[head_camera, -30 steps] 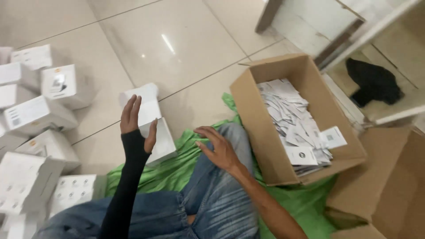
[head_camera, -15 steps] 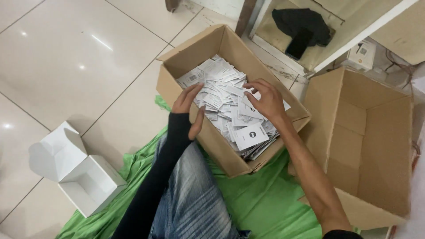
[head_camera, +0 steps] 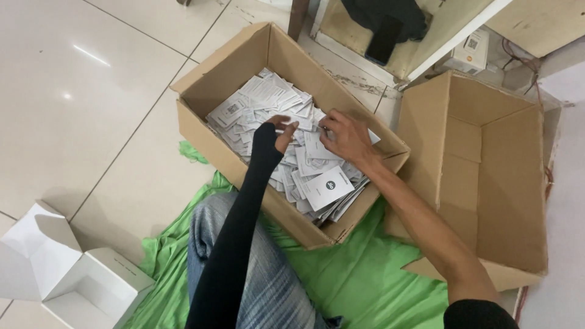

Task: The person packs small electronic items or accessories into white cardboard boxes and includes an instruction leaflet with each.

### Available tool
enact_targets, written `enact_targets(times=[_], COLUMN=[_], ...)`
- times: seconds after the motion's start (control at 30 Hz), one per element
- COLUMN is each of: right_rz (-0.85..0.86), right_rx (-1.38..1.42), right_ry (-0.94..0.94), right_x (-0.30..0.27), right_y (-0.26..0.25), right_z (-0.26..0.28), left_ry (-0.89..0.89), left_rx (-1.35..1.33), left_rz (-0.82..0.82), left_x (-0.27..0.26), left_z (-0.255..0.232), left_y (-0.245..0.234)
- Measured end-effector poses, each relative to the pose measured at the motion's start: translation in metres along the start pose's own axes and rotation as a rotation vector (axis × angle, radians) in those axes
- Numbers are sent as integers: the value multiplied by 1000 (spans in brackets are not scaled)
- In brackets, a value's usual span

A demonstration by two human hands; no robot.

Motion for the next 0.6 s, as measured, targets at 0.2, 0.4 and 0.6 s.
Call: enact_targets(times=[0.2, 0.4, 0.6], right_rz=[-282, -206, 41], right_rx=[301, 368, 24], right_ry=[-328, 46, -8], right_x=[-32, -18, -19], right_y=[-58, -55, 33], right_z=[56, 3, -47], left_ry=[-514, -38, 112], left_rx=[-353, -306, -80], left_rz=[268, -74, -60], left_x=[-12, 2, 15], left_z=[6, -4, 30], left_y=[19, -22, -19])
Point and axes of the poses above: each hand's wrist, its own x-axis towards the middle knuckle, its own y-axis out of the palm, z = x × y, the point moved 10 cm from there along x, towards the middle knuckle, and after that the axes turned 4 degrees about -z, right-handed, at the moved point
